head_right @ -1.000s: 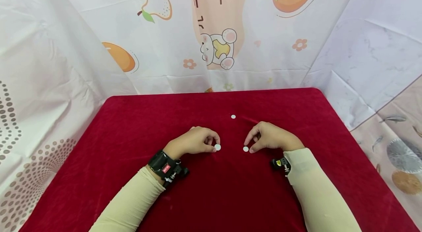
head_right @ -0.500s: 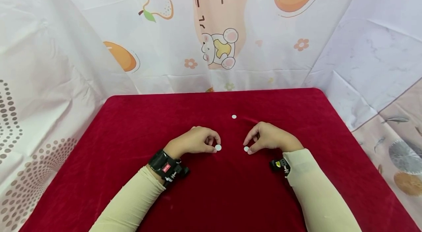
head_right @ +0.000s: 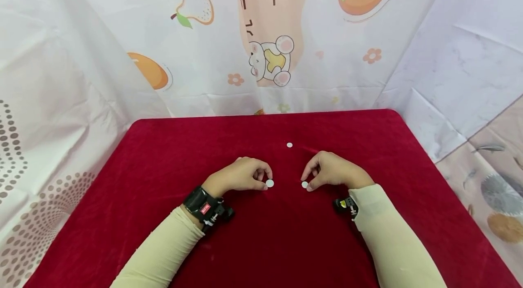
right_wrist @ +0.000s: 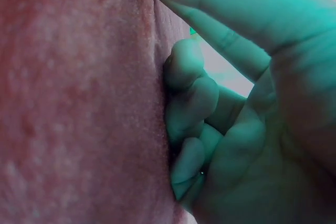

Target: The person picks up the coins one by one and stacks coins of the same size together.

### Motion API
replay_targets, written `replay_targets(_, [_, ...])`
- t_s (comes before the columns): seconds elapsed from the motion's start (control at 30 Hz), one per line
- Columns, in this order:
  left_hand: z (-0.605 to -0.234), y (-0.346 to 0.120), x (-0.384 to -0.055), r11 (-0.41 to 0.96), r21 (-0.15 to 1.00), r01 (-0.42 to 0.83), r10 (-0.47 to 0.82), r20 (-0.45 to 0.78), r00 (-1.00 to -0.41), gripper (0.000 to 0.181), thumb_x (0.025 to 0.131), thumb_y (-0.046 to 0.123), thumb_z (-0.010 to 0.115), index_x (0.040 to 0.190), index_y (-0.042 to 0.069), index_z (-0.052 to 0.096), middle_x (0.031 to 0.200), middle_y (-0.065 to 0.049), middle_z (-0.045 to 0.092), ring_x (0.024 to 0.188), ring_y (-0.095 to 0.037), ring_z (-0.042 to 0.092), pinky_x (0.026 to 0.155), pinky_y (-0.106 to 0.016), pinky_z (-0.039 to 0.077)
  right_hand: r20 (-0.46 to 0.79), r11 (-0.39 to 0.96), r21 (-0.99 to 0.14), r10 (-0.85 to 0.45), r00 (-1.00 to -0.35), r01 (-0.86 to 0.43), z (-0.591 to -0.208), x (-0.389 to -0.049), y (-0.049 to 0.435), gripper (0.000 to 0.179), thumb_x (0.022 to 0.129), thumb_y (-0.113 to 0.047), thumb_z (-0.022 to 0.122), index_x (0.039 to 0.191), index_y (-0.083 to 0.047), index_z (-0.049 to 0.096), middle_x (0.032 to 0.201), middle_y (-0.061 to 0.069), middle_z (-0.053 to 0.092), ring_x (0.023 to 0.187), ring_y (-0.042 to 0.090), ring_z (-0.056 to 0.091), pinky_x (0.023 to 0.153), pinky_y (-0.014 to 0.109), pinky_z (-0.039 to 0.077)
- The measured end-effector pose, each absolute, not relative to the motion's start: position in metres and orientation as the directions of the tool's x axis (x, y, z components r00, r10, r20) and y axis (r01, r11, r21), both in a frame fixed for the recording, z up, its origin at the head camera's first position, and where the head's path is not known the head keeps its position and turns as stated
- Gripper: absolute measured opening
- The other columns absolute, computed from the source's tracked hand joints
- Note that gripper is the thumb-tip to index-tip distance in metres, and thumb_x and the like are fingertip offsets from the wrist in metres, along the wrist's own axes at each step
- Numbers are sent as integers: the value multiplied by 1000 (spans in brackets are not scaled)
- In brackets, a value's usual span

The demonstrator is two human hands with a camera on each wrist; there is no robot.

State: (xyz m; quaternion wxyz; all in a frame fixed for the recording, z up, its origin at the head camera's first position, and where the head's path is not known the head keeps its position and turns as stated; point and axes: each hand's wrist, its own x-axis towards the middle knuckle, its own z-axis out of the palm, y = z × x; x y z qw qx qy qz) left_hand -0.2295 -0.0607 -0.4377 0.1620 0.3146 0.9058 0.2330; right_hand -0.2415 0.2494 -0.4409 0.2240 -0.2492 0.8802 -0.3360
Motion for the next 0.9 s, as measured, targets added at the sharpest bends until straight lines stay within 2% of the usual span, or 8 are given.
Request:
replay_targets(0.23, [-441,-60,-229,697,521,492,647,-161,-745,14,89,25,81,99,28,72,75,9,64,72,-5,57,87,-36,34,-227,623,-730,-609,-760,-281,-444,-241,250,19,75,-21,94,91,-23,84,72,2,63,70,16,56,59,25,48])
replay_targets(0.53, [-439,-59,-229,696,512,504,651,-153,-744,13,90,25,81,99,28,72,76,9,63,73,-5,57,92,-37,34,-218,628,-718,-612,-760,-300,-446,-242,252,19,74,-22,94,89,-27,84,74,0,65,71,16,58,60,25,49])
replay_targets(0.9, [-434,-62,-231,705,495,508,653,-173,-737,17,88,26,83,102,27,72,77,9,64,74,-5,58,95,-36,35,-221,617,-723,-633,-742,-311,-442,-245,252,20,76,-21,93,93,-24,84,75,1,63,71,16,57,59,25,48])
